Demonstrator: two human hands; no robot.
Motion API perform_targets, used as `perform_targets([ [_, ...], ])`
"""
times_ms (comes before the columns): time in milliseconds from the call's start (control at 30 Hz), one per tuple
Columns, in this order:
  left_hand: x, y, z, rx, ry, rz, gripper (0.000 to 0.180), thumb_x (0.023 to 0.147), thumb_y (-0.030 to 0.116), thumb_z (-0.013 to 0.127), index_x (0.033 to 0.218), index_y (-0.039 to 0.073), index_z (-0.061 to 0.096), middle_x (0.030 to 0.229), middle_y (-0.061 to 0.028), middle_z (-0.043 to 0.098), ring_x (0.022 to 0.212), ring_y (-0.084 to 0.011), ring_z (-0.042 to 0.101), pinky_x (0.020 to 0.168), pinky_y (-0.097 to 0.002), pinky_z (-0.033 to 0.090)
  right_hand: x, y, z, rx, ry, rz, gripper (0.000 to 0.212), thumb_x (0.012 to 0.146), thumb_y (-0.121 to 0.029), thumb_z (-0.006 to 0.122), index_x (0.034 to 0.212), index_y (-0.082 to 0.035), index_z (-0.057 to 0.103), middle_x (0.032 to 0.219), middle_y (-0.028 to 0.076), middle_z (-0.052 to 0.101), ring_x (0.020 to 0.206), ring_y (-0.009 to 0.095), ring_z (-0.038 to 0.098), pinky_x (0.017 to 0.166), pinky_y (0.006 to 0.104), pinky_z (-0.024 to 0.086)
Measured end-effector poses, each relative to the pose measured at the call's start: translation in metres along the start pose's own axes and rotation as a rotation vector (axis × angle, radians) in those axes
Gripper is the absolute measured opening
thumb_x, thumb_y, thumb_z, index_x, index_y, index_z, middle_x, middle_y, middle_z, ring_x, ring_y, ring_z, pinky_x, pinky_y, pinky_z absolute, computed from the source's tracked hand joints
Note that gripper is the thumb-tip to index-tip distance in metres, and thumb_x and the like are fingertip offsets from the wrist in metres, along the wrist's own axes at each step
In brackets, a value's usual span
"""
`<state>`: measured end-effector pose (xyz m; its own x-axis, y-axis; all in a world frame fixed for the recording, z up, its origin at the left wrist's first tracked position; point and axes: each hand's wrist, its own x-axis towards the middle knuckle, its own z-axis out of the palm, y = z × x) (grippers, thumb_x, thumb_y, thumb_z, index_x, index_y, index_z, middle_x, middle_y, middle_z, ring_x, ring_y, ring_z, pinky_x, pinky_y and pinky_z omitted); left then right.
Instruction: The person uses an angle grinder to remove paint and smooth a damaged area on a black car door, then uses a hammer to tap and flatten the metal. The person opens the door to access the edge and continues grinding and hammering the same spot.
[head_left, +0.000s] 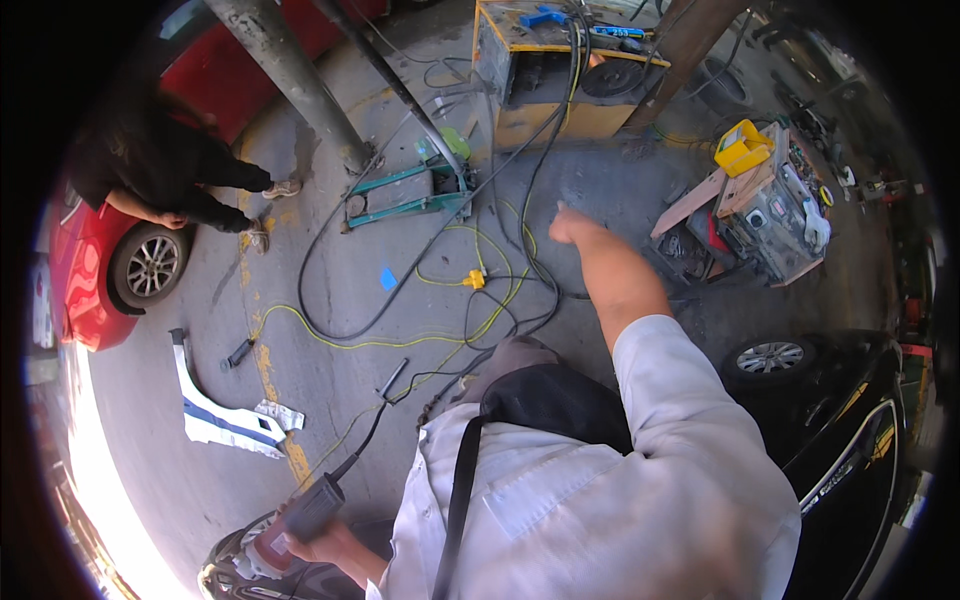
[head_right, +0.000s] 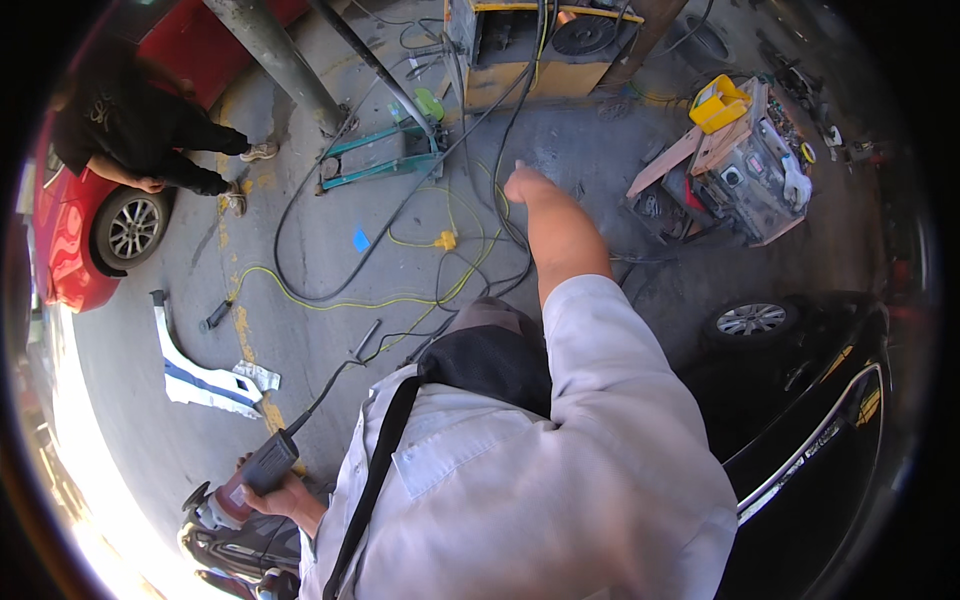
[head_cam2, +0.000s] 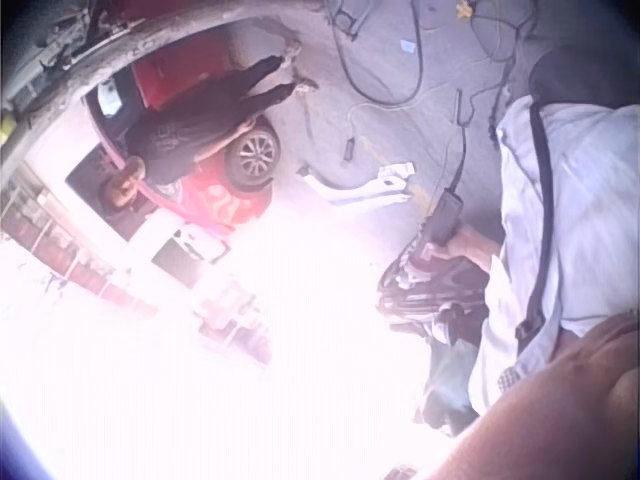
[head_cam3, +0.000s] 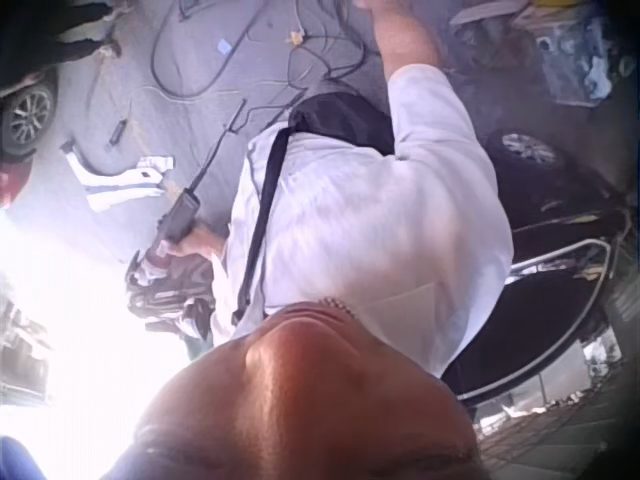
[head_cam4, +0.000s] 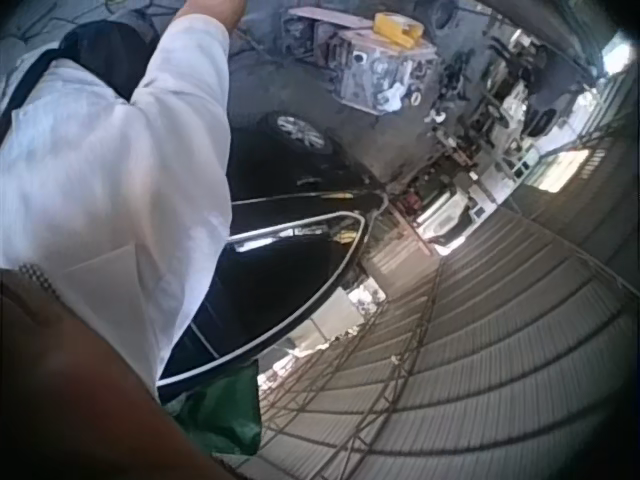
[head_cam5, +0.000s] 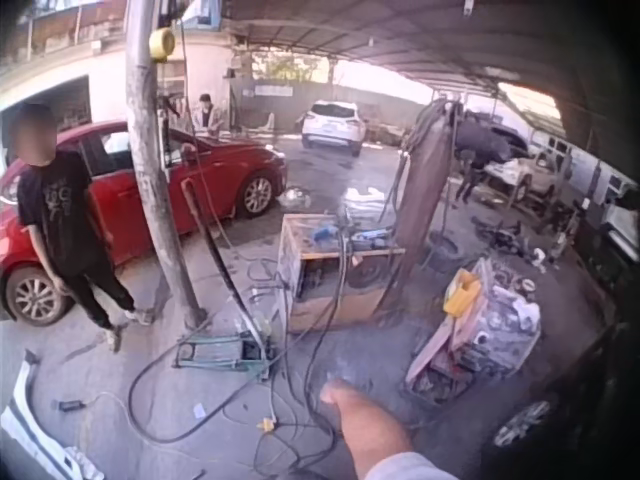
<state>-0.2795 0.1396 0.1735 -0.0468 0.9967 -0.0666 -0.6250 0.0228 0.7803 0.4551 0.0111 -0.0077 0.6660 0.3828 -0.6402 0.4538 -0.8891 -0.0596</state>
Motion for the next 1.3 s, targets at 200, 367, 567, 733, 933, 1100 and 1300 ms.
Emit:
perform_targets([
  [200,-0.012,-0.037,0.046,0.107,0.05,0.017,0.067,0.083,0.042,0.075,0.135,0.003,0.058,0.127,-0.0113,0.064,0.121,-0.0285,0.061,0.112,-0.048,0.044,-0.011,0.011,-0.133,0.32,0.19,0.009,0.078,0.095,-0.015,0.051,0.167,-0.007,0.019,0.159,0.023,0.046,0.146,0.04,0.046,0.121,0.0481,0.037],
  [367,-0.048,-0.085,0.086,0.007,0.047,0.06,0.066,0.083,0.044,0.074,0.133,0.002,0.061,0.128,-0.0131,0.066,0.122,-0.03,0.062,0.113,-0.047,0.043,0.032,0.095,-0.203,0.304,0.33,0.038,0.078,0.095,-0.018,0.054,0.166,-0.007,0.023,0.162,0.023,0.043,0.148,0.04,0.043,0.121,0.0475,0.037],
  [567,-0.123,-0.137,0.111,0.031,0.056,0.051,0.064,0.078,0.04,0.078,0.129,0.004,0.064,0.13,-0.0145,0.069,0.124,-0.0313,0.064,0.116,-0.0484,0.041,0.112,0.249,-0.139,-0.302,0.129,-0.154,0.071,0.093,-0.026,0.062,0.159,-0.008,0.044,0.16,0.021,0.046,0.147,0.036,0.047,0.116,0.0497,0.043],
  [733,-0.152,-0.166,0.142,0.019,-0.07,-0.046,0.05,0.077,0.038,0.079,0.113,0.004,0.072,0.116,-0.0157,0.075,0.112,-0.0348,0.069,0.111,-0.0514,0.045,0.078,0.391,-0.051,0.168,0.006,0.137,0.053,0.084,-0.02,0.074,0.135,-0.008,0.062,0.126,0.019,0.064,0.116,0.036,0.061,0.095,0.0518,0.051],
  [933,-0.157,-0.183,0.186,0.068,-0.042,0.012,0.051,0.075,0.035,0.078,0.114,0.003,0.07,0.115,-0.0172,0.074,0.112,-0.0357,0.069,0.106,-0.051,0.049,-0.077,0.632,-0.013,0.133,-0.105,0.411,0.035,0.087,-0.018,0.069,0.119,-0.003,0.073,0.103,0.017,0.075,0.087,0.031,0.072,0.073,0.0484,0.057],
  [1100,-0.158,-0.18,0.211,0.161,0.022,-0.051,0.053,0.079,0.037,0.073,0.119,0.003,0.07,0.123,-0.0165,0.071,0.115,-0.0342,0.068,0.108,-0.0479,0.048,-0.157,0.768,-0.089,0.611,0.398,0.806,0.037,0.098,-0.027,0.055,0.109,0.002,0.076,0.091,0.018,0.075,0.062,0.026,0.069,0.057,0.0433,0.054],
  [1300,-0.199,-0.185,0.2,0.121,0.053,-0.102,0.057,0.085,0.04,0.069,0.125,0.0,0.065,0.119,-0.0145,0.069,0.112,-0.0296,0.066,0.104,-0.0474,0.051,-0.107,0.667,-0.128,0.586,0.12,0.611,0.03,0.095,-0.03,0.062,0.109,-0.005,0.07,0.088,0.013,0.068,0.057,0.021,0.052,0.053,0.0429,0.047],
])
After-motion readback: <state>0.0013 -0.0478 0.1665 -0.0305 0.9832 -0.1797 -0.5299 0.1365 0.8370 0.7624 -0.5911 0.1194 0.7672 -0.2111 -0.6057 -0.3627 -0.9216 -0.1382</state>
